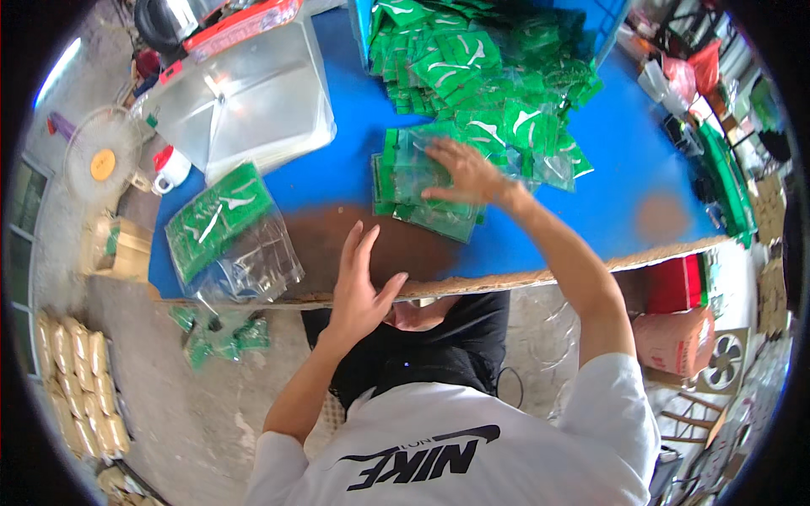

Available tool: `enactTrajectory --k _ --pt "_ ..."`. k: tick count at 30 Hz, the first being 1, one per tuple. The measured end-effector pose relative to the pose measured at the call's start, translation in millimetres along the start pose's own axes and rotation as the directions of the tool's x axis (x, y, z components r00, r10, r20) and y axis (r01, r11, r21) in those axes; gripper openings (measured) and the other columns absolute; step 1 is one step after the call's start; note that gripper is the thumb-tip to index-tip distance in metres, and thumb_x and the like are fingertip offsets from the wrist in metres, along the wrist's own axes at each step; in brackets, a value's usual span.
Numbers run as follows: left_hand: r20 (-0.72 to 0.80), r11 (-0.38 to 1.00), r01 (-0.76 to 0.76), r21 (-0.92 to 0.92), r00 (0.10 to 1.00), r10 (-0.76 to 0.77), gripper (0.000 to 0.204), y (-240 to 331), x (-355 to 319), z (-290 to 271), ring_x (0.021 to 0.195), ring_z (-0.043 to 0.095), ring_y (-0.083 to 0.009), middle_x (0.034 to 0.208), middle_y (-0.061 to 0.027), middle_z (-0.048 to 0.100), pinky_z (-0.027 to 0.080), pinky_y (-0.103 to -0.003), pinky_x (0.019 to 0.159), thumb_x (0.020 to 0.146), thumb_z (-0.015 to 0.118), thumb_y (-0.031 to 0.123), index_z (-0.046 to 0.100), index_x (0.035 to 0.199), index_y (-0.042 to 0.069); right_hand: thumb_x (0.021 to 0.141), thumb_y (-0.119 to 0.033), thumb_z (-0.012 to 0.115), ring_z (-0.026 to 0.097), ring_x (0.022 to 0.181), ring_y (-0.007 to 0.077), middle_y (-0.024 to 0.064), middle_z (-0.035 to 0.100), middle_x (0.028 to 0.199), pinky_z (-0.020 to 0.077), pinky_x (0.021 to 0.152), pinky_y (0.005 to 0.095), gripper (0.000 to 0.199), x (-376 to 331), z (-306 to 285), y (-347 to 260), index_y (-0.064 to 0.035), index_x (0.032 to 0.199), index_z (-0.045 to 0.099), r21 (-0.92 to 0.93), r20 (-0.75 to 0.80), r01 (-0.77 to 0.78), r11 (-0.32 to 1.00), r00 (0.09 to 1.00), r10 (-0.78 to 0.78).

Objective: The person is counting and packing small green plastic bags into a larger clear plastic bag.

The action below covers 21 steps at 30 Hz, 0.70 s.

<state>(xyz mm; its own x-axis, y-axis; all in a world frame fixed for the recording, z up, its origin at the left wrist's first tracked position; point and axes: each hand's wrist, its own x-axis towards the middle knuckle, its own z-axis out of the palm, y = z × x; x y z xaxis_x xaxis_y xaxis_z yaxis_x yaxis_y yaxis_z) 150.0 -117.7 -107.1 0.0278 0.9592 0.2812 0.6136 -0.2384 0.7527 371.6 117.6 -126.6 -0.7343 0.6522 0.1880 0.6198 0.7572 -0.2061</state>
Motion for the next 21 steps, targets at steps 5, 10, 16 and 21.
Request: enactTrajectory --k 5,10,16,21 --pt "-0.036 0.968 -0.003 0.25 0.999 0.012 0.081 -11 14 35 0.14 0.029 -0.0483 0.155 -0.0272 0.022 0.029 -0.053 0.114 0.083 0.077 0.026 0.034 0.148 0.005 0.084 -0.061 0.063 0.049 0.113 0.0417 0.0269 0.05 0.127 0.0417 0.095 0.0515 0.084 -51 9 -102 0.0043 0.136 0.049 -0.129 -0.269 -0.298 0.946 0.928 0.256" --pt "-0.012 0.92 -0.041 0.39 0.999 0.05 0.068 -20 19 31 0.138 0.032 -0.0469 0.15 -0.0281 0.031 0.028 -0.054 0.114 0.08 0.074 0.015 0.045 0.139 0.001 0.086 -0.06 0.062 0.047 0.116 0.0403 0.0236 0.05 0.128 0.0386 0.097 0.0539 0.076 -62 -20 -123 0.0003 0.132 0.056 0.101 -0.228 -0.222 0.97 0.943 0.24" --pt "-0.022 0.779 0.296 -0.553 0.929 -0.368 0.026 -24 -58 23 0.101 0.065 -0.0187 0.111 -0.0122 0.064 0.053 -0.034 0.089 0.092 0.057 0.0 0.057 0.118 -0.002 0.094 -0.052 0.053 0.027 0.144 0.0441 0.0222 0.037 0.151 0.0171 0.116 0.0634 0.067 -94 -4 -120 -0.0066 0.143 0.047 0.002 -0.119 -0.099 0.995 0.988 0.098" --pt "0.302 0.067 0.438 -0.896 0.714 -0.631 0.029 6 -74 21 0.089 0.07 -0.0192 0.099 -0.0108 0.07 0.058 -0.031 0.08 0.097 0.065 0.023 0.06 0.112 0.0 0.087 -0.026 0.063 0.051 0.124 0.0376 0.02 0.056 0.132 0.038 0.105 0.0519 0.045 -98 3 -183 0.0003 0.124 0.06 0.24 -0.063 0.209 0.948 0.978 -0.2"
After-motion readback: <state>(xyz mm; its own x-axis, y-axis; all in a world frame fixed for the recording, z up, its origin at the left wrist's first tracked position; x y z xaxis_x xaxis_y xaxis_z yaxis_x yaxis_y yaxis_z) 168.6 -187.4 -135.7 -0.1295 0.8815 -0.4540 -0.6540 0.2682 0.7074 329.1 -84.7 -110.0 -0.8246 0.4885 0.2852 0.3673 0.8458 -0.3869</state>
